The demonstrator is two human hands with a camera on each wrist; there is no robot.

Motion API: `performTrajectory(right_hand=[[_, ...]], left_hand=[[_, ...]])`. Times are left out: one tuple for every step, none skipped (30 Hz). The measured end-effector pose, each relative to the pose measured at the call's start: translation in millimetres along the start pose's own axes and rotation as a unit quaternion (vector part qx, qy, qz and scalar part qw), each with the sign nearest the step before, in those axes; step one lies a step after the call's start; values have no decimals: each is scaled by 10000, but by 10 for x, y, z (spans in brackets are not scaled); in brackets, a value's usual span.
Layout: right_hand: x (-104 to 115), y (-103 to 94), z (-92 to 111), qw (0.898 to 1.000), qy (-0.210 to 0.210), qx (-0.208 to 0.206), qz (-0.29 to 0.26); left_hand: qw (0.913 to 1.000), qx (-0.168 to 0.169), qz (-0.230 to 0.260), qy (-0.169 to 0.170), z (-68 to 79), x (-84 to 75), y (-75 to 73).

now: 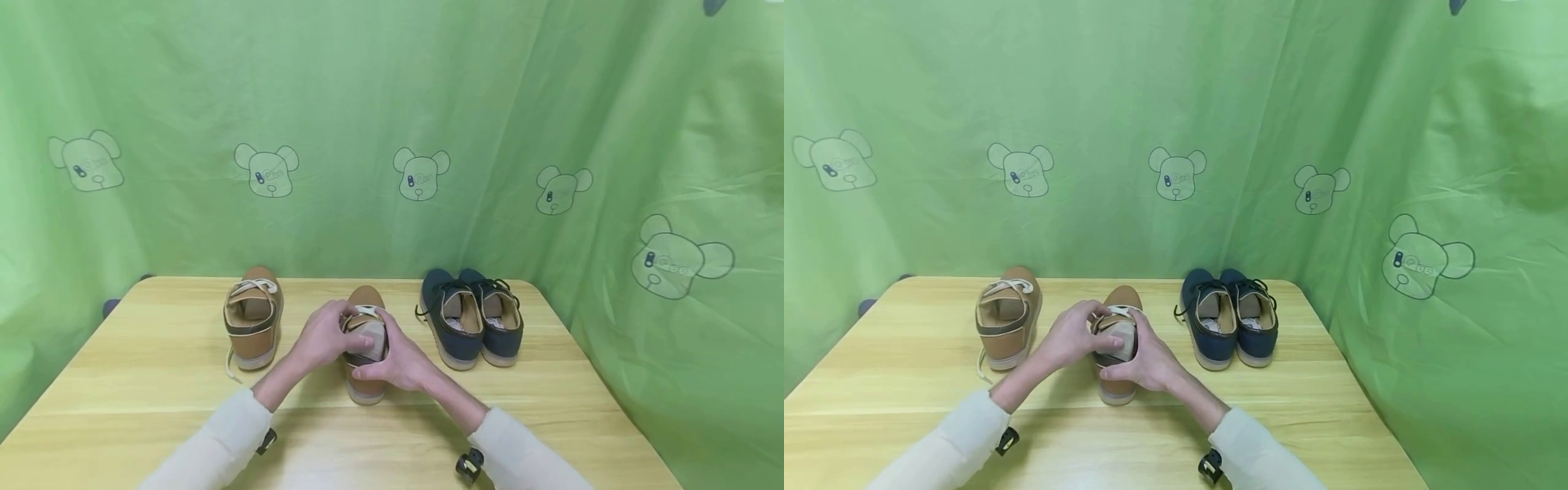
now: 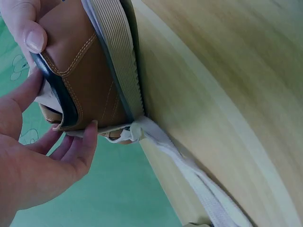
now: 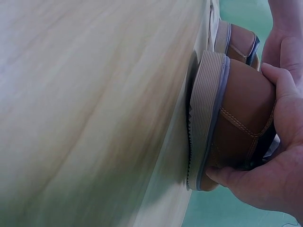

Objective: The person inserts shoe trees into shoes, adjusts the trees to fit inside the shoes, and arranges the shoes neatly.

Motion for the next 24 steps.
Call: performTrajectory(right_hand=[[0, -1, 0, 10000, -13, 5, -17], [1, -2, 0, 10000, -22, 12, -37], [-1, -2, -1, 10000, -29, 12, -63], [-2, -4, -2, 9999, -34, 14, -93], [-3, -5, -1, 9999, -31, 13, -112], [-6, -5, -2, 9999, -18, 7, -117], [-9, -4, -2, 9999, 4, 2, -113], [-10, -4, -2, 9999, 25, -3, -108], [-13, -3, -2, 9999, 36, -11, -111], [-14, -1, -2, 9999, 51, -13, -111], [-16, 1, -3, 9999, 53, -19, -100], [-17, 2, -3, 9999, 68, -20, -101], [-16, 3, 0, 9999, 76, -24, -109], [-18, 5, -2, 9999, 83, -25, -121], [-20, 8, -2, 9999, 94, -36, -108], [-21, 10, -2, 9999, 111, -41, -84], [-23, 12, -1, 9999, 117, -47, -65], [-23, 12, 0, 9999, 137, -46, -51], [-21, 13, 0, 9999, 133, -50, -40], [-22, 14, -1, 9999, 127, -44, -42], [-21, 14, -2, 9999, 95, -41, -57], [-18, 12, -2, 9999, 70, -35, -85], [-17, 10, -1, 9999, 53, -24, -120], [-15, 9, 0, 9999, 39, -11, -151]], left_hand=[[10000, -20, 9, -12, 0, 5, 6], [10000, -38, 23, -15, -1, 8, 11], [10000, -51, 36, -14, -5, 11, 18], [10000, -67, 41, 2, -10, 17, 26], [9999, -84, 53, 41, -15, 22, 35], [9999, -103, 49, 92, -19, 30, 46], [9998, -122, 19, 158, -21, 39, 58], [9996, -148, -28, 231, -21, 48, 71], [9994, -177, -74, 304, -20, 58, 84], [9990, -207, -124, 377, -18, 68, 97], [9986, -232, -168, 446, -17, 75, 108], [9981, -261, -228, 499, -17, 82, 117], [9978, -283, -270, 533, -16, 84, 123], [9976, -296, -294, 554, -16, 83, 126], [9975, -299, -294, 563, -16, 79, 126], [9975, -286, -312, 563, -17, 74, 123], [9976, -258, -324, 547, -18, 66, 116], [9978, -221, -336, 523, -18, 56, 109], [9980, -186, -344, 493, -17, 45, 100], [9983, -149, -344, 456, -17, 32, 88], [9984, -122, -346, 421, -15, 17, 75], [9985, -95, -359, 391, -16, 4, 63], [9986, -77, -368, 359, -18, -10, 52], [9987, -58, -380, 336, -20, -22, 42]])
Point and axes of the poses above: each hand's wrist, its own z-axis away from the middle knuckle, its own y-axis out of the palm, x = y × z, the point moved 1 cm from there along -z, towards the middle knuckle, and after that the axes turned 3 degrees about z, right-handed, at the moved point
